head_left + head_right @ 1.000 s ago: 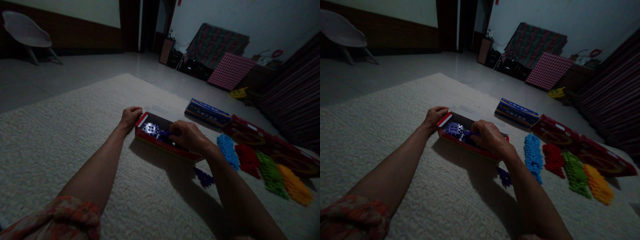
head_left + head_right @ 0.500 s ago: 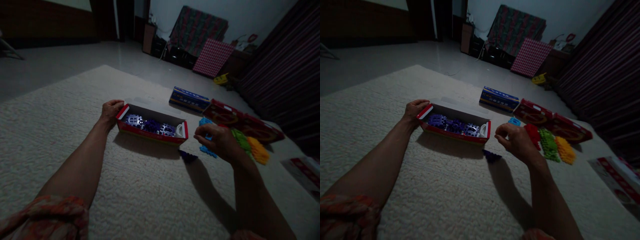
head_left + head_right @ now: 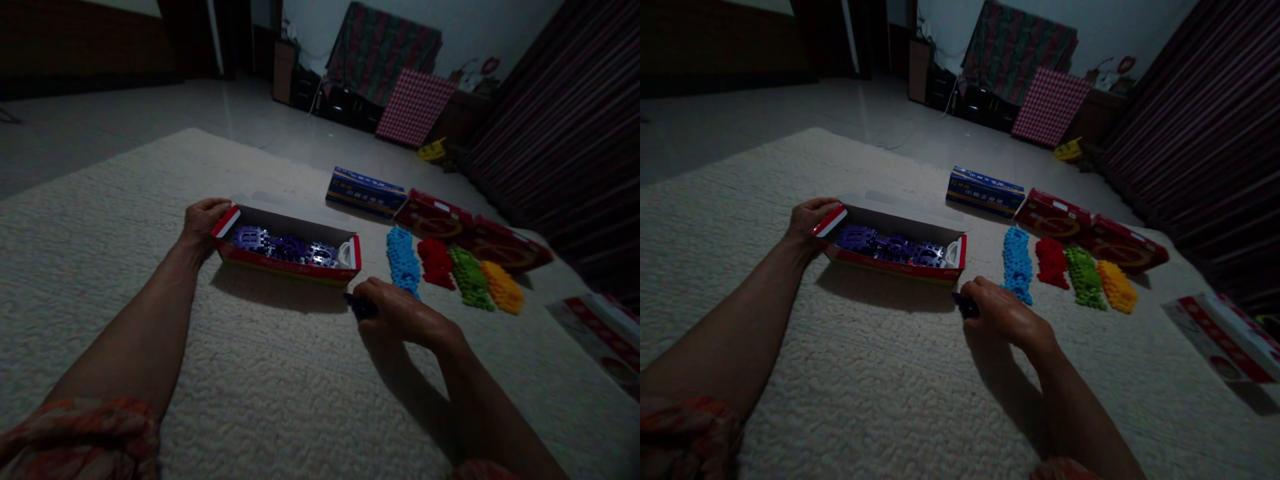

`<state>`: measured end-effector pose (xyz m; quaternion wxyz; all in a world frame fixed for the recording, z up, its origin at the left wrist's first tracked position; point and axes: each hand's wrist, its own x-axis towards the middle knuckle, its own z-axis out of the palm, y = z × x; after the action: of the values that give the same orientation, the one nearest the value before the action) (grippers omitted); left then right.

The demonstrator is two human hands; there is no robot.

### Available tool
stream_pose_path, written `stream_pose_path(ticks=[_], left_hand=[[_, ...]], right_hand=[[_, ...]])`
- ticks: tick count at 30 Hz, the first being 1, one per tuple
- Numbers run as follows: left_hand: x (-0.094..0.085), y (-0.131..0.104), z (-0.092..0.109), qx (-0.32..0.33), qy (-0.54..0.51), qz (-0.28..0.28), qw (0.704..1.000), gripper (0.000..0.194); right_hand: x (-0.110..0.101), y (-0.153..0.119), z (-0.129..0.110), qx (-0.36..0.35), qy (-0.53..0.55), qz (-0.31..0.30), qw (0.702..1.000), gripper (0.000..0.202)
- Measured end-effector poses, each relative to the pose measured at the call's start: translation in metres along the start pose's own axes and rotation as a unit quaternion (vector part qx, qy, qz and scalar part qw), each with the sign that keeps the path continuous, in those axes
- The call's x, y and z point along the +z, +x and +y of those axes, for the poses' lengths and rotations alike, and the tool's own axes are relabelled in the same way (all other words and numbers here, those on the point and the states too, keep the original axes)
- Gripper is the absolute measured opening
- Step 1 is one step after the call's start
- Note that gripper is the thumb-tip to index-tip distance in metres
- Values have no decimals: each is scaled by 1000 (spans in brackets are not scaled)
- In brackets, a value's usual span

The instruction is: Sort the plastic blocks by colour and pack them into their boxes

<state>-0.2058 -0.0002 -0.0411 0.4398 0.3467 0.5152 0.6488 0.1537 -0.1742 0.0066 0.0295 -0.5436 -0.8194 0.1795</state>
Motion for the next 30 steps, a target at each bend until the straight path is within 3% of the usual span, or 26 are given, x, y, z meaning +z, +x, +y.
stream_pose_path(ticks=[4, 11, 17, 20, 26, 30], left_hand=[[1, 0, 0, 5, 3, -2, 1000, 22], [1, -2, 2, 0, 7, -5, 1000, 19], [0, 0, 1, 3, 20, 3, 1000, 21], [0, 1, 2, 8, 31, 2, 999, 21], [1, -1, 2, 1, 12, 8, 1000, 21], [1, 0, 0, 0, 5, 2, 1000, 22]], right_hand=[[0, 2, -3, 23, -17, -27, 999, 31], [-27, 1, 1, 32, 66, -85, 994, 17], [-16, 11, 24, 78, 10, -8, 997, 18], [-11, 11, 29, 62, -6, 33, 997, 21], [-8, 11, 26, 37, -10, -16, 999, 25], [-3, 14, 22, 33, -33, -10, 999, 19]])
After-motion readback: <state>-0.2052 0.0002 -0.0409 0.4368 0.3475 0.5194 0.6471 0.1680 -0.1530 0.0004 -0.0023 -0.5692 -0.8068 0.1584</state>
